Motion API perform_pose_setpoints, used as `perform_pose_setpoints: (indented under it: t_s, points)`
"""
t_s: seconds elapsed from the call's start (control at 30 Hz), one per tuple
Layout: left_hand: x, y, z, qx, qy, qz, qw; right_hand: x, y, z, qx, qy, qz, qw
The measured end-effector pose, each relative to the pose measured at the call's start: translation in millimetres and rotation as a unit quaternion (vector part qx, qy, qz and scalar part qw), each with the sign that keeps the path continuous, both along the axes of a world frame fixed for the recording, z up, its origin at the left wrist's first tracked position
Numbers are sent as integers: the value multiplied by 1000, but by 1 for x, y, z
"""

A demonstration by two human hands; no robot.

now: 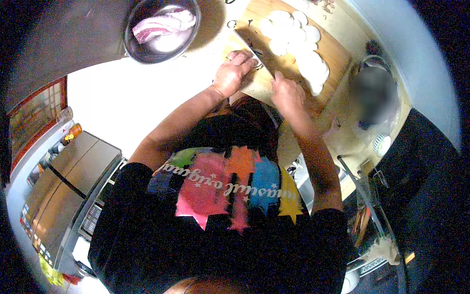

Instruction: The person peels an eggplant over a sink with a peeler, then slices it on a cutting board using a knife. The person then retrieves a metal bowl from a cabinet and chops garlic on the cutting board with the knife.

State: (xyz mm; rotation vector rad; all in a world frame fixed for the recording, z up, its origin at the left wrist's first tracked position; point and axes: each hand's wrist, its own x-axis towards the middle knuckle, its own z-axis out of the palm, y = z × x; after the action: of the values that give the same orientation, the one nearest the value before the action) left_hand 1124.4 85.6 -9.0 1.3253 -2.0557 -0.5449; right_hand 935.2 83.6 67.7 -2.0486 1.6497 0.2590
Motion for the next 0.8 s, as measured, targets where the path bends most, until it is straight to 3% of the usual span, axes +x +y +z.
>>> perform_pose_setpoints:
  t_s: [0.17, 0.3, 0.67, 0.8]
  points:
    - [0, 2, -2, 10, -2, 5, 1000, -4, -4, -2, -11, -35, -25, 999]
    - [2, -1, 3, 21, -31, -5, 999, 1, -5, 45, 27, -5, 15, 1000]
    - [1, 3, -6, 0, -2, 6, 1000, 15, -12, -12, 2, 8, 1, 1000]
    - [2, -1, -9, -32, -9, 3, 999, 10, -14, 35, 9, -7, 21, 1000]
